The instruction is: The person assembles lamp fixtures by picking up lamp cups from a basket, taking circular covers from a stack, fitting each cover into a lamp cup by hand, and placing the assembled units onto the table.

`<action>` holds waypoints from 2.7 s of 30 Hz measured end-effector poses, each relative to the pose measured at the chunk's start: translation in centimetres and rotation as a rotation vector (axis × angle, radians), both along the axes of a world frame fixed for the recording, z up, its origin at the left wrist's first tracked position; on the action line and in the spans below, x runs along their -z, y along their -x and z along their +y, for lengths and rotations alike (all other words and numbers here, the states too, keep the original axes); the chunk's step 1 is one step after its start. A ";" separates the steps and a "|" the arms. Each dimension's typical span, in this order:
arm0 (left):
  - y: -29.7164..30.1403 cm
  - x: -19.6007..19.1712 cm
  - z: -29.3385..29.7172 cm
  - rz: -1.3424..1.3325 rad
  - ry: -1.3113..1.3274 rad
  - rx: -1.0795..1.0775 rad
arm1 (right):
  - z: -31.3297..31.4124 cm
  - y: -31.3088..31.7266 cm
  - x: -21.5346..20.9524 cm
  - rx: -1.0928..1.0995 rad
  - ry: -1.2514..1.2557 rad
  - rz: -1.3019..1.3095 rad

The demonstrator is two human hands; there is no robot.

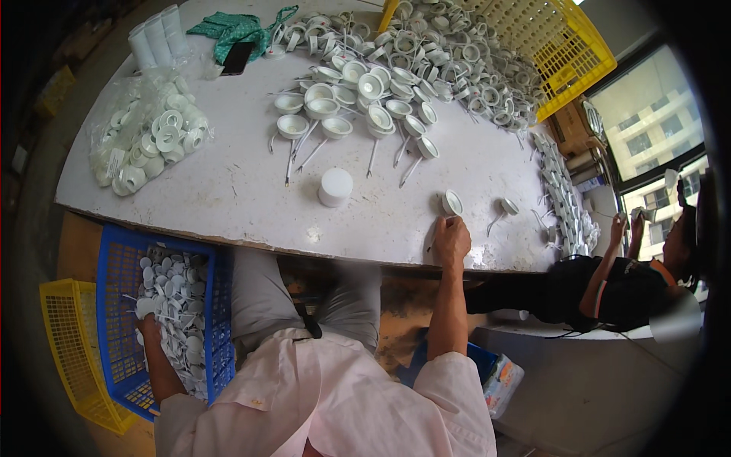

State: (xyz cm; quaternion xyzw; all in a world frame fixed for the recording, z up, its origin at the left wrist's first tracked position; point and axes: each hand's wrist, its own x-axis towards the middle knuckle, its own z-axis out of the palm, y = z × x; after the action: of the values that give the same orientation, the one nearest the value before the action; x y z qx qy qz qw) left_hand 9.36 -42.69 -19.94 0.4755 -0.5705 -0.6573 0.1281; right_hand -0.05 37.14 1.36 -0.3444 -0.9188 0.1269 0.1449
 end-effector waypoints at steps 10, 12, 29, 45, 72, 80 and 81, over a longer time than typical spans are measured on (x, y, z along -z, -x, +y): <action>4.9 -17.6 33.6 0.393 -0.385 1.100 | -9.6 -3.0 0.8 -0.238 0.839 0.452; 6.2 -19.5 39.1 0.551 -0.528 1.199 | -13.6 -4.3 0.2 -0.359 1.137 0.458; 7.1 -18.8 40.1 0.553 -0.222 0.853 | -15.3 8.6 -0.2 -0.429 0.729 0.197; 7.3 -19.9 40.1 0.523 -0.027 0.968 | -14.9 6.1 -0.3 -0.329 1.552 0.362; 9.1 -22.1 41.5 0.546 -0.130 1.266 | -21.4 -1.1 -1.1 -0.510 1.301 0.155; 8.8 -21.0 41.5 0.540 0.032 1.262 | -21.8 -1.3 -1.4 -0.494 1.318 0.108; 8.7 -21.1 41.4 0.528 0.043 1.263 | -21.9 -1.3 -1.3 -0.492 1.320 0.107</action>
State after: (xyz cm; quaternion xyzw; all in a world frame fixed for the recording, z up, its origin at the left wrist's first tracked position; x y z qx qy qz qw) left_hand 0.68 -1.28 1.14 -0.1273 -0.7009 -0.6885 -0.1357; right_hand 1.23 15.27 2.69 -0.1360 -0.6926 0.7035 -0.0824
